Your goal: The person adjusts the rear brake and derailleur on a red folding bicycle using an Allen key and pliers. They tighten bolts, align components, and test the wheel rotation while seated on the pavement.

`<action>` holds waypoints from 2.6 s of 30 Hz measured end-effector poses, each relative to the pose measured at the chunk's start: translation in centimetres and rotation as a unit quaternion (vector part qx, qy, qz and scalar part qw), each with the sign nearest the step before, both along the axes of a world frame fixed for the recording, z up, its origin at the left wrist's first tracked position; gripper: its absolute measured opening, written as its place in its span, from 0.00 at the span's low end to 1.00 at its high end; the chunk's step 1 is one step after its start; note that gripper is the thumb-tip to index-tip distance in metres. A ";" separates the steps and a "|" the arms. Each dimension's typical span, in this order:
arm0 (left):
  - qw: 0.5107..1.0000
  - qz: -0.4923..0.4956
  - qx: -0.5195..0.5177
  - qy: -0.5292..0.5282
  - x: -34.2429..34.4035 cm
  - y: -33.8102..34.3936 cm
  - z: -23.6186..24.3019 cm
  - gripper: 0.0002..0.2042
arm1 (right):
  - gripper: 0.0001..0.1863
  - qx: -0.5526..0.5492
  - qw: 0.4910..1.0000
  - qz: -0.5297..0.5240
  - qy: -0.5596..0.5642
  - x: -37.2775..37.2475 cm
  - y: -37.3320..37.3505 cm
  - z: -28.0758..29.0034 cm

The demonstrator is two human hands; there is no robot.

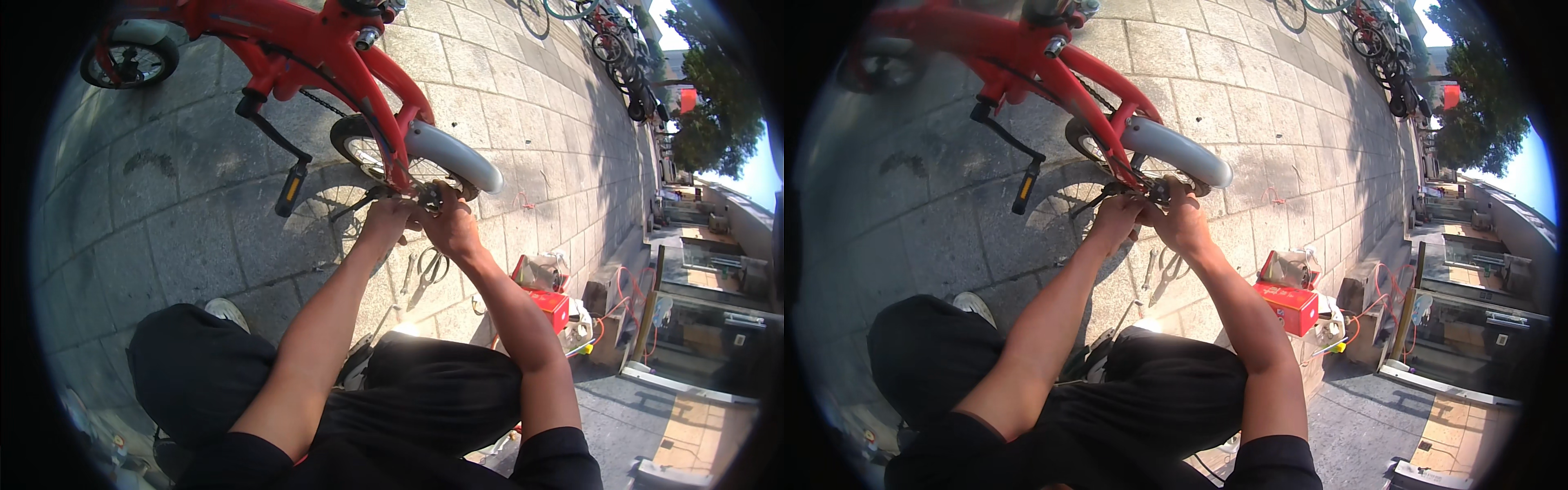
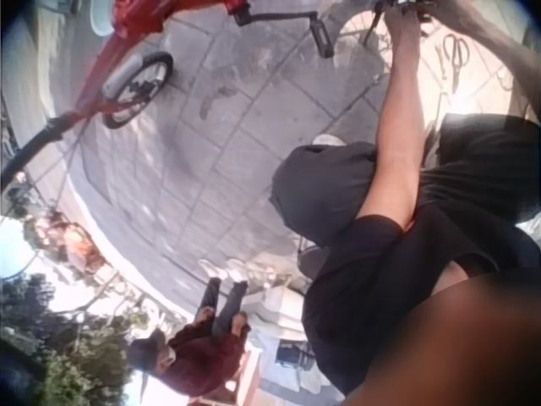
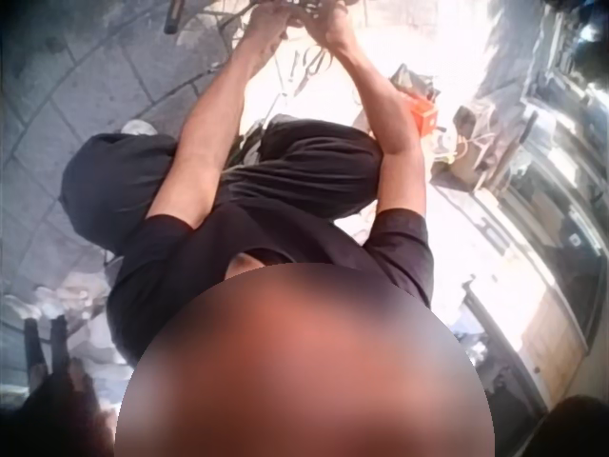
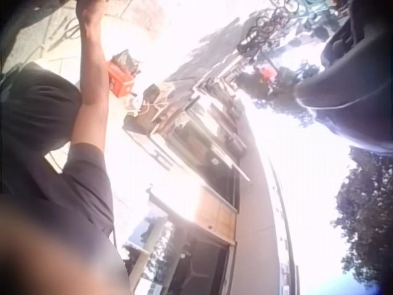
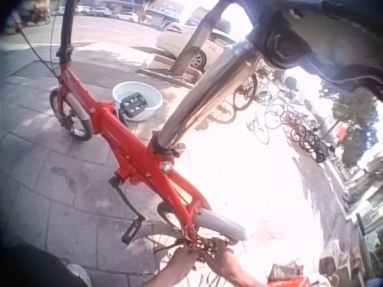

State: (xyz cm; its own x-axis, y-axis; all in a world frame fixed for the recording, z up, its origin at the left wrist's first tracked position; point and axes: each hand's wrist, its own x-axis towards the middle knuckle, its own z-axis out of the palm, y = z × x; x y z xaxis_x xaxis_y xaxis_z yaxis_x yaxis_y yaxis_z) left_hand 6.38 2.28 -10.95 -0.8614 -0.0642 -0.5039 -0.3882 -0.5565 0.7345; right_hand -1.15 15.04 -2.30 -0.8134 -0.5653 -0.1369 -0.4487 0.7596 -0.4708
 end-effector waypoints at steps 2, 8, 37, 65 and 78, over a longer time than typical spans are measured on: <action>1.000 0.018 0.003 -0.003 -0.1 0.1 -0.1 0.11 | 0.35 0.012 1.000 -0.010 -0.003 -0.1 0.1 -0.1; 0.989 0.058 -0.134 -0.012 -0.7 1.5 -2.6 0.09 | 0.34 0.035 0.998 -0.043 -0.027 0.0 -1.0 0.7; 0.989 0.055 -0.127 0.042 -0.2 1.1 -1.6 0.12 | 0.25 0.035 0.999 0.023 -0.011 -0.9 0.8 -0.5; 0.969 0.073 -0.237 -0.008 -0.8 2.1 -2.6 0.19 | 0.33 0.048 0.996 0.062 -0.031 -1.2 1.1 0.9; 0.998 -0.035 -0.060 -0.013 -0.7 0.6 -1.2 0.20 | 0.19 0.061 0.992 0.105 0.041 -1.1 -0.7 2.4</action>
